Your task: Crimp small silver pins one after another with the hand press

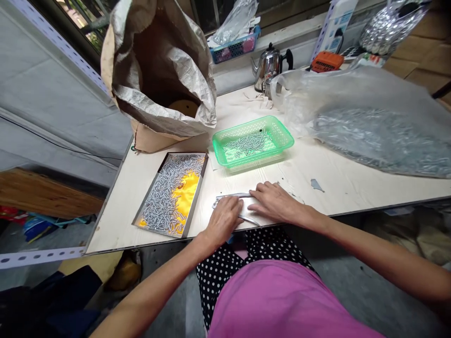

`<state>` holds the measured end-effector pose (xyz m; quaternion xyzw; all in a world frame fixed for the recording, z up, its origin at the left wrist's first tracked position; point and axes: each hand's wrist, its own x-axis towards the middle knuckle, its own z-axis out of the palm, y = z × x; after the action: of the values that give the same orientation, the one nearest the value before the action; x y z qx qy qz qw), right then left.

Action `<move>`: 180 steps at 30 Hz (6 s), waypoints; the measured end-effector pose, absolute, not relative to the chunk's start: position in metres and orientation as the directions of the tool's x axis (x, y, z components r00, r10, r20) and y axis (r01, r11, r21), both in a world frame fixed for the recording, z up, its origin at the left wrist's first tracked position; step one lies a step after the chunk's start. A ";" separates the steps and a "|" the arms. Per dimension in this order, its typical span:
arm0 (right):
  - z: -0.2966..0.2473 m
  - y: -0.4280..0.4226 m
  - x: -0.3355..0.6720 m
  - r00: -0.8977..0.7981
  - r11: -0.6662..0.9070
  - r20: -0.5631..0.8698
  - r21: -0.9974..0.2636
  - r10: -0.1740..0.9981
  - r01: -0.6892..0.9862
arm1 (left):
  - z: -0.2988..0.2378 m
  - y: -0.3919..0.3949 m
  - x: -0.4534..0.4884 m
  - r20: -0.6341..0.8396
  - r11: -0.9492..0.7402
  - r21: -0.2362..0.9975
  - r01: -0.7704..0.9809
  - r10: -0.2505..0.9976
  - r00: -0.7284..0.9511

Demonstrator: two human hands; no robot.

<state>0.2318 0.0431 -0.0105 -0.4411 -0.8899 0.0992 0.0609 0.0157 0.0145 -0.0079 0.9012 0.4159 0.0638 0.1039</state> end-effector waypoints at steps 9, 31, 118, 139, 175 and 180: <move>-0.026 0.079 0.235 -0.535 0.539 0.077 -0.214 0.841 0.815 | -0.035 -0.029 0.024 0.151 -0.628 0.430 0.649 0.759 0.634; -0.019 0.090 0.116 -0.867 0.911 0.289 -0.206 0.405 0.357 | 0.017 -0.010 -0.055 0.443 -0.424 0.144 0.894 0.836 0.325; -0.015 0.022 0.196 -0.663 0.675 0.176 -0.360 0.727 0.644 | 0.017 0.004 -0.024 -0.154 -0.210 0.272 0.939 0.954 0.258; -0.022 0.050 0.210 -0.610 0.611 0.066 -0.178 0.790 0.772 | -0.002 0.070 0.022 -0.170 -0.583 0.246 0.774 0.760 0.627; -0.003 0.084 0.113 -0.911 0.898 0.010 -0.173 0.413 0.405 | -0.047 -0.014 0.033 0.142 -0.571 0.443 0.691 0.806 0.575; -0.013 0.088 0.108 -0.957 0.958 0.069 -0.088 0.281 0.274 | -0.048 -0.017 0.032 0.112 -0.554 0.455 0.697 0.812 0.573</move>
<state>0.1079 0.0882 -0.0133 -0.1403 -0.9885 0.0390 0.0405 0.0319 -0.0169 -0.0475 0.8674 0.4350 0.1566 0.1840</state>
